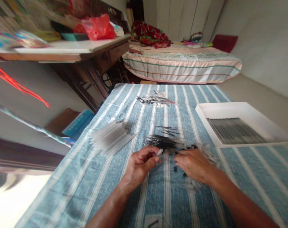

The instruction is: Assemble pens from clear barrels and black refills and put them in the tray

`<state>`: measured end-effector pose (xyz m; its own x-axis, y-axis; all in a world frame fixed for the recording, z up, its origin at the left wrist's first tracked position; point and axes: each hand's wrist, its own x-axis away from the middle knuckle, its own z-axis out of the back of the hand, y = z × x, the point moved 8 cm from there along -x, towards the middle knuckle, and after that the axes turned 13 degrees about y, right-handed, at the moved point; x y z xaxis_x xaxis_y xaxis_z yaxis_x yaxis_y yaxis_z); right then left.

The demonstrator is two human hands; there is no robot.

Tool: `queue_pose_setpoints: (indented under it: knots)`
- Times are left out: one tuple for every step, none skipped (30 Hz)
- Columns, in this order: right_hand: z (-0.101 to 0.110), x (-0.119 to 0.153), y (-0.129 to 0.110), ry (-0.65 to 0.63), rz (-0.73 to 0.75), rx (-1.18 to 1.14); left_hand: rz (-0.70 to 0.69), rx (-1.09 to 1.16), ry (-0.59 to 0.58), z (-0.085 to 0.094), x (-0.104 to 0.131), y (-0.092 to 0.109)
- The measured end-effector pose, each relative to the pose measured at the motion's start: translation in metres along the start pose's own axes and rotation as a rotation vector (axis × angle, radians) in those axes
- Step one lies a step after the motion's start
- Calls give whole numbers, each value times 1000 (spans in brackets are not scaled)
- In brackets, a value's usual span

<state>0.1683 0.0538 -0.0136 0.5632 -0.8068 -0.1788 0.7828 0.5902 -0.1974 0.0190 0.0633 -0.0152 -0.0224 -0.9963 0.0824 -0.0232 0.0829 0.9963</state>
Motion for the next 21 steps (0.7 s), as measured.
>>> queue_pose_setpoints:
  knots:
    - [-5,-1,-4,-32,10,48,9,-1,-19,-2,1,-1]
    - [-9,-1,-6,-51,12,81,17,-4,-36,-5,2,-2]
    - [-11,-2,-7,-56,9,97,23,-6,-48,-6,3,-2]
    - [-12,-2,-7,-50,3,94,27,-6,-60,-8,3,-3]
    - [-11,-2,-6,-33,-7,72,26,-7,-68,-10,4,-3]
    - [-8,-3,-4,2,-23,26,24,-8,-72,-11,5,-2]
    - [-4,-3,0,56,-52,-45,20,-9,-75,-12,5,-2]
    - [1,-4,5,119,-95,-150,18,-11,-79,-13,6,-1]
    - [5,-3,10,184,-153,-294,15,-11,-86,-14,6,-1]
    - [8,-3,16,242,-224,-475,13,-9,-94,-15,7,0]
    - [9,-2,21,288,-303,-680,11,-4,-103,-16,7,0]
    - [8,0,24,319,-379,-890,9,2,-112,-17,8,0]
    - [5,1,26,336,-444,-1086,6,5,-121,-18,8,1]
    - [2,1,25,347,-491,-1253,3,6,-126,-19,8,1]
    - [-1,2,22,352,-519,-1381,0,5,-130,-19,9,1]
    - [-3,1,18,351,-528,-1471,-2,1,-135,-20,9,2]
    - [-5,1,14,343,-526,-1532,-6,-4,-138,-20,9,2]
    - [-7,0,10,333,-519,-1571,-12,-8,-141,-20,9,4]
    - [-8,0,7,325,-513,-1594,-17,-13,-144,-21,10,5]
    - [-9,0,5,320,-510,-1606,-22,-17,-149,-21,10,6]
    - [-9,0,3,319,-508,-1612,-26,-22,-154,-21,11,8]
